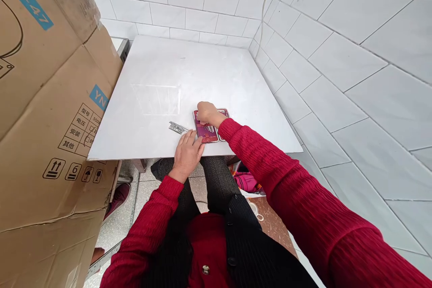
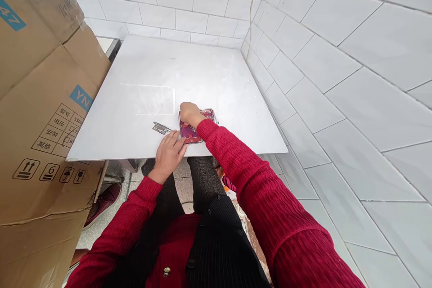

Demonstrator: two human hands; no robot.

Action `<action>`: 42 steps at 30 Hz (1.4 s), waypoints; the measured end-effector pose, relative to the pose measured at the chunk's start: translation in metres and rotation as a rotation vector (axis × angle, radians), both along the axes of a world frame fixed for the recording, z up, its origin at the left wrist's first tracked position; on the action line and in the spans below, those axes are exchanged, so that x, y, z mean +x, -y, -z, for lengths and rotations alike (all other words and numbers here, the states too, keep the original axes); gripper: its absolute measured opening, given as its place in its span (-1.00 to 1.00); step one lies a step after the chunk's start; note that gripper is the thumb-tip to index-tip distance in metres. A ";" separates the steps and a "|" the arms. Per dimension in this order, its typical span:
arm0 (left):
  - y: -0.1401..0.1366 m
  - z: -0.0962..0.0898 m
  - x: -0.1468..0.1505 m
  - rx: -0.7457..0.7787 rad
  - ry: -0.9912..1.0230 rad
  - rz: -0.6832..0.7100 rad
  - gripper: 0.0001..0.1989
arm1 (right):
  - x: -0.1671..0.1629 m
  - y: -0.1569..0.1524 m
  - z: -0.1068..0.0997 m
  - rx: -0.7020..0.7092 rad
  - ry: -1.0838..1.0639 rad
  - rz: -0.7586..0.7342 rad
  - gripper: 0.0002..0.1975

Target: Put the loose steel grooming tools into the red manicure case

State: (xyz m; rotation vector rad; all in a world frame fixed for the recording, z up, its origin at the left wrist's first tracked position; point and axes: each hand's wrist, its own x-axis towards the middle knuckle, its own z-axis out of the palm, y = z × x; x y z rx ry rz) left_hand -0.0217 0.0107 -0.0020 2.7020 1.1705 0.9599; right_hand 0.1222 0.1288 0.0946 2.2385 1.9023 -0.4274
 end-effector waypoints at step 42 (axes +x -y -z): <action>0.000 -0.001 -0.001 0.039 -0.034 -0.008 -0.72 | 0.033 0.014 -0.020 0.006 -0.071 -0.090 -0.81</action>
